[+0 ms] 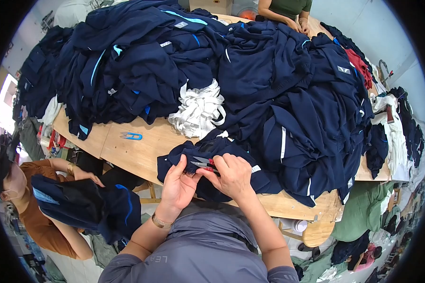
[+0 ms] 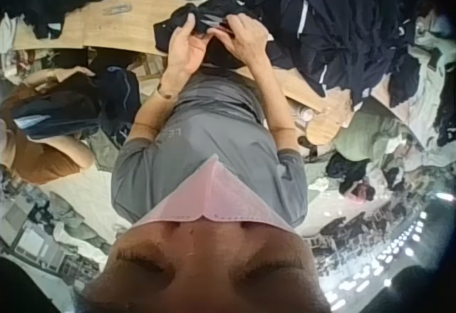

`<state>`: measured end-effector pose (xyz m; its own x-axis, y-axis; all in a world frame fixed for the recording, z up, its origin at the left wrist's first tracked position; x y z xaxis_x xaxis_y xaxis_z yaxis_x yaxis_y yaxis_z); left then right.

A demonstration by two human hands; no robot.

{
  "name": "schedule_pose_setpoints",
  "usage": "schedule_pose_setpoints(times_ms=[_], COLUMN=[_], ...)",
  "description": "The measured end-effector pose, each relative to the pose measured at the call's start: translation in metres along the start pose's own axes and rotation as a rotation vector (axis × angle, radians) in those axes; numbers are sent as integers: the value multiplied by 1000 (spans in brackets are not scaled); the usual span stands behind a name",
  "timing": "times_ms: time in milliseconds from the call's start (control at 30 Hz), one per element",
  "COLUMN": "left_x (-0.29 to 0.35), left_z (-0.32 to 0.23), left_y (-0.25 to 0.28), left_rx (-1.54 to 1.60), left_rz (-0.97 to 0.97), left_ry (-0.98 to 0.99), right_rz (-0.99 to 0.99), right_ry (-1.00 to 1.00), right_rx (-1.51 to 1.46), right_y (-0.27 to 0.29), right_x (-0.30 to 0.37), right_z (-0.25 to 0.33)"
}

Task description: Trimming excess threads from navy blue garments using small handheld snips.

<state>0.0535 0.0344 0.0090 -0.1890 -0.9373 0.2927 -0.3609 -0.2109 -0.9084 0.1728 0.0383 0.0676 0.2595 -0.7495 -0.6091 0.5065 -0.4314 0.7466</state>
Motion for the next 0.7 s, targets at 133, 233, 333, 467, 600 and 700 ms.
schedule_pose_setpoints(times_ms=[133,233,333,467,600,700], left_x=[2,0,0,0,0,0], left_z=[0,0,0,0,-2,-3], left_y=[1,3,3,3,3,1], left_rx=[9,1,-3,-34,-89,-106], left_rz=[-7,12,7,-7,-15,2], left_ry=[-1,-11,-19,-48,-92,-111], right_rz=[-6,-29,-26,-17,0,1], right_ry=[-5,20,38,55,64,86], right_rx=[-5,-2,23,28,36,54], right_y=[0,2,3,3,3,5], right_x=[0,-1,-2,-3,-4,-2], right_z=[0,1,2,0,2,1])
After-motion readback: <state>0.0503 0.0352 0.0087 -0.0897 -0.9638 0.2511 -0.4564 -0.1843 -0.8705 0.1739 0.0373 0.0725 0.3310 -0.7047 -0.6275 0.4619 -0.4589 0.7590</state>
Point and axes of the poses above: each hand's wrist, its own x-axis away from the middle knuckle, its own y-axis out of the back of the hand, z = x × y, the point moved 7 cm from there along -x, towards the middle knuckle, and after that the axes turned 6 degrees about x, right-handed, at the moved point
